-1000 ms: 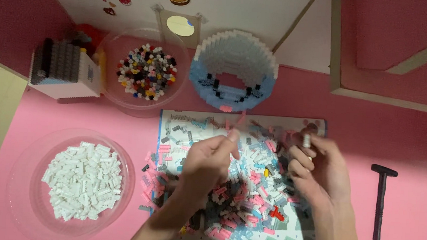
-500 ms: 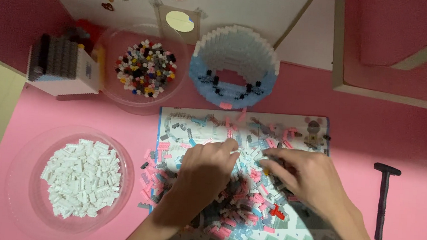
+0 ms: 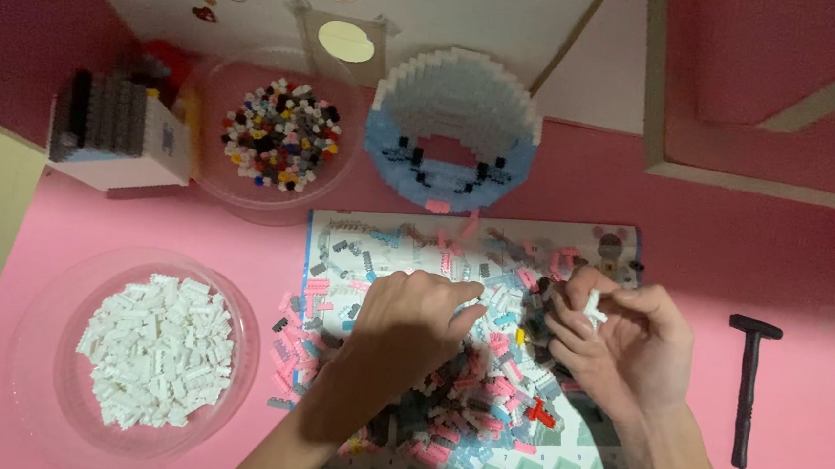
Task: Sorting and assembling small plastic building blocks following an instruction manual.
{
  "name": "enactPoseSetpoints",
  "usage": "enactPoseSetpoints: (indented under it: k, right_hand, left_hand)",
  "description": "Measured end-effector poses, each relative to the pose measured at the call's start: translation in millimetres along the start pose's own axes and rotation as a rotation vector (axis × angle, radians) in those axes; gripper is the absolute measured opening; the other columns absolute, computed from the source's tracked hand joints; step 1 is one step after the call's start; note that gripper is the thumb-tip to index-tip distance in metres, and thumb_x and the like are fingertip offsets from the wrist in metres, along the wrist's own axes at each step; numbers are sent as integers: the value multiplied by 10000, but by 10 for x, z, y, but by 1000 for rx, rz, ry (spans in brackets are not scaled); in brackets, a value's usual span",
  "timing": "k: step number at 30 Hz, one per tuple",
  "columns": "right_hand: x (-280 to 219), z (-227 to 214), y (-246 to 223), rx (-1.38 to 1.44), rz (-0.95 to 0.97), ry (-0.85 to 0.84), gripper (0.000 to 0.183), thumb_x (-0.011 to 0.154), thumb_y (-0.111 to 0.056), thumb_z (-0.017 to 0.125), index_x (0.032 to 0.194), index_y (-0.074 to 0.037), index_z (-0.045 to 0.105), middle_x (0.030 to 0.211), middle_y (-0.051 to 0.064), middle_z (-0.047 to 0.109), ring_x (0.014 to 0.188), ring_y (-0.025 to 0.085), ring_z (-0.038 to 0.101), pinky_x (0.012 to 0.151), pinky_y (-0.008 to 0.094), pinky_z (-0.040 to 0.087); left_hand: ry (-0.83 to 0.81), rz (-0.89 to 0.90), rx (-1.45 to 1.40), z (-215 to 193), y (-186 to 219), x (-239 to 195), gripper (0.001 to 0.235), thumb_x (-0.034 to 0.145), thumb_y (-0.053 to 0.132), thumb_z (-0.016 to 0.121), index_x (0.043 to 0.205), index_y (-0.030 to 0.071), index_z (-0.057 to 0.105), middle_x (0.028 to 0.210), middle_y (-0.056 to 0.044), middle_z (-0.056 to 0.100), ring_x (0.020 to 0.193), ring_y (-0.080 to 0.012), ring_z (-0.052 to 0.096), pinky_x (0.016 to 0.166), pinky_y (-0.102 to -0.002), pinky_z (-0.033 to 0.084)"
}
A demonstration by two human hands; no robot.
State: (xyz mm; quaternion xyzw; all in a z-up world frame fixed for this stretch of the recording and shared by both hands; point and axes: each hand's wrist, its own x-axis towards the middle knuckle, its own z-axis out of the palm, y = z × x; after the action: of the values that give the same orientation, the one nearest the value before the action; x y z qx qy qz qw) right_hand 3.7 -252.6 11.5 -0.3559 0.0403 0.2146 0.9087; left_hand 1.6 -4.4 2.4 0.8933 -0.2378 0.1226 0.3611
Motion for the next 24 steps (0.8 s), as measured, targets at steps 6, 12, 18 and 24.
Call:
enactPoseSetpoints:
  k: [6, 12, 18, 24]
  right_hand:
    - [73, 2, -61, -507, -130, 195, 574, 1135, -242, 512, 592, -63, 472, 538, -22, 214, 409, 85, 173, 362, 199, 209]
    - [102, 293, -222, -1925, 57, 97, 264, 936, -293, 793, 1084, -83, 853, 846, 197, 857, 659, 266, 816, 660, 351, 637]
    - [251, 183, -107, -2355, 161, -38, 232, 996, -369, 727, 1069, -162, 802, 694, 35, 774, 453, 142, 654, 536, 280, 555]
    - [237, 109, -32, -2473, -143, -110, 110, 954, -211, 730, 1047, -178, 778, 894, 63, 824, 458, 154, 709, 537, 327, 605]
  left_hand:
    - [-29, -56, 90, 201, -146, -46, 118, 964, 300, 755, 934, 224, 841, 456, 1, 515, 364, -238, 532, 426, -323, 498]
    - [-54, -61, 98, 326, -274, -62, 346, 1039, 287, 649, 708, 213, 718, 420, 83, 395, 344, -134, 437, 430, -247, 442]
    - [36, -36, 67, 144, -125, -4, 325, 1039, 207, 658, 722, 199, 728, 421, 14, 469, 305, -179, 497, 363, -261, 435]
    - [-62, -37, 38, 232, -54, 59, 153, 955, 228, 753, 969, 92, 822, 560, -72, 672, 437, -301, 672, 436, -399, 556]
